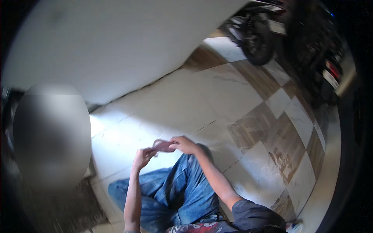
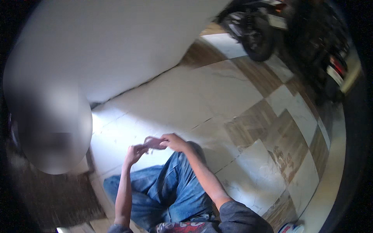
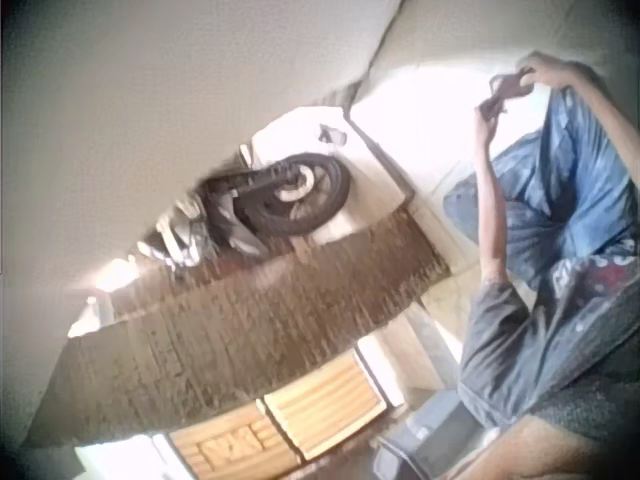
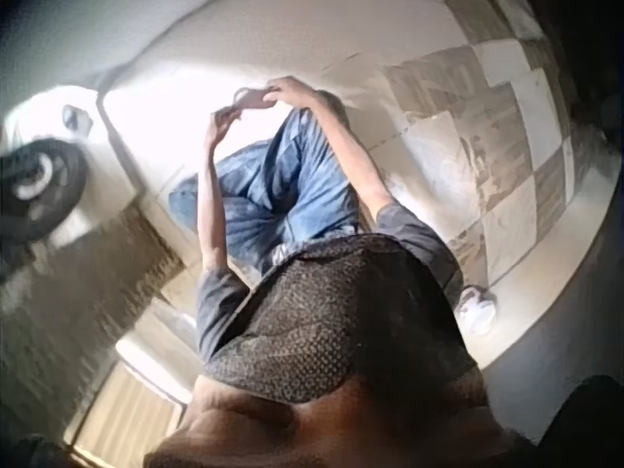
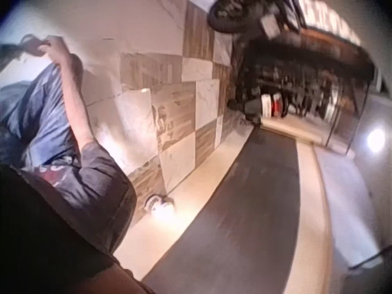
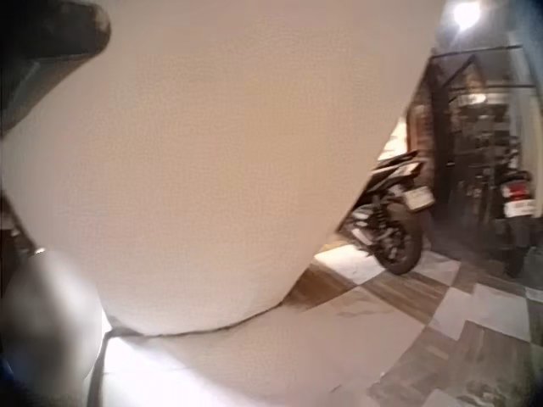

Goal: Sand the corner and edges of a white wall using sandpaper.

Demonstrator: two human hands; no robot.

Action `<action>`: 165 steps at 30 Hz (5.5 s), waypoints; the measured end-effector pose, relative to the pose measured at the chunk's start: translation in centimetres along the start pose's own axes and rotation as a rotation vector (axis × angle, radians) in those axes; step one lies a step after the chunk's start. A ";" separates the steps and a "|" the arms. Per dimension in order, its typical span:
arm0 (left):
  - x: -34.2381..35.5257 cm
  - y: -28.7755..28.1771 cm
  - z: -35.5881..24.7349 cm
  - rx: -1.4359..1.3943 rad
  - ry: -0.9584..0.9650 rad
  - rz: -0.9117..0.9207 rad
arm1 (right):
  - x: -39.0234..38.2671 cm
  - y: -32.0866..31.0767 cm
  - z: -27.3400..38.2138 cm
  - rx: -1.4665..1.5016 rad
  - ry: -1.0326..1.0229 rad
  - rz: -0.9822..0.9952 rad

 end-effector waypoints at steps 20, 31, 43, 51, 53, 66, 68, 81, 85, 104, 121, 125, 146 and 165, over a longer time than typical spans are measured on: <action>-2.7 6.1 1.0 -0.741 0.052 -0.542 | 0.0 1.4 1.5 0.071 0.168 0.074; 2.0 0.7 4.8 -0.437 -0.165 -1.534 | 1.5 1.9 -0.8 0.021 0.366 0.184; 9.8 -24.1 -5.9 -0.258 0.194 -1.846 | 1.7 1.7 -1.2 -0.078 0.406 0.187; 9.4 -25.0 -7.9 -0.332 0.239 -1.897 | 1.3 1.3 -1.3 -0.037 0.349 0.179; 8.9 -24.5 -10.0 0.058 0.513 -2.042 | 1.3 1.3 -1.2 -0.052 0.327 0.165; 1.8 -28.1 -18.2 0.141 0.594 -1.981 | 1.0 0.9 -2.2 -0.057 0.224 0.093; 0.3 -29.6 -18.1 0.465 0.524 -2.021 | 0.9 0.8 -2.0 -0.042 0.190 0.092; -5.8 -34.6 -22.5 0.649 0.825 -1.826 | 1.0 0.9 -2.6 -0.082 0.178 0.073; -4.4 -33.8 -18.9 0.439 0.260 -1.481 | 1.0 0.9 -2.5 -0.082 0.177 0.070; 0.3 -29.0 -13.3 0.239 0.145 -1.180 | 0.7 0.8 -2.0 -0.140 0.146 0.059; 5.4 -25.2 -15.2 -0.040 0.260 -1.570 | 0.7 0.6 -2.2 -0.052 0.151 0.069; 4.8 -23.5 -17.8 0.436 0.533 -1.687 | 0.8 0.8 -2.2 -0.027 0.169 0.087; -6.7 1.2 3.7 -0.434 -0.003 -0.291 | 0.2 10.1 0.5 0.337 0.004 -0.045; -9.4 5.5 9.6 -0.805 -0.107 -0.650 | 0.5 9.8 0.0 0.095 0.186 -0.192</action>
Point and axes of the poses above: each hand's wrist, its own x-axis towards the middle knuckle, its own y-axis out of the palm, z = x × y, the point moved 3 cm from there along x, towards the middle knuckle, and after that the axes turned 11 degrees about y, right-handed, at the moved point
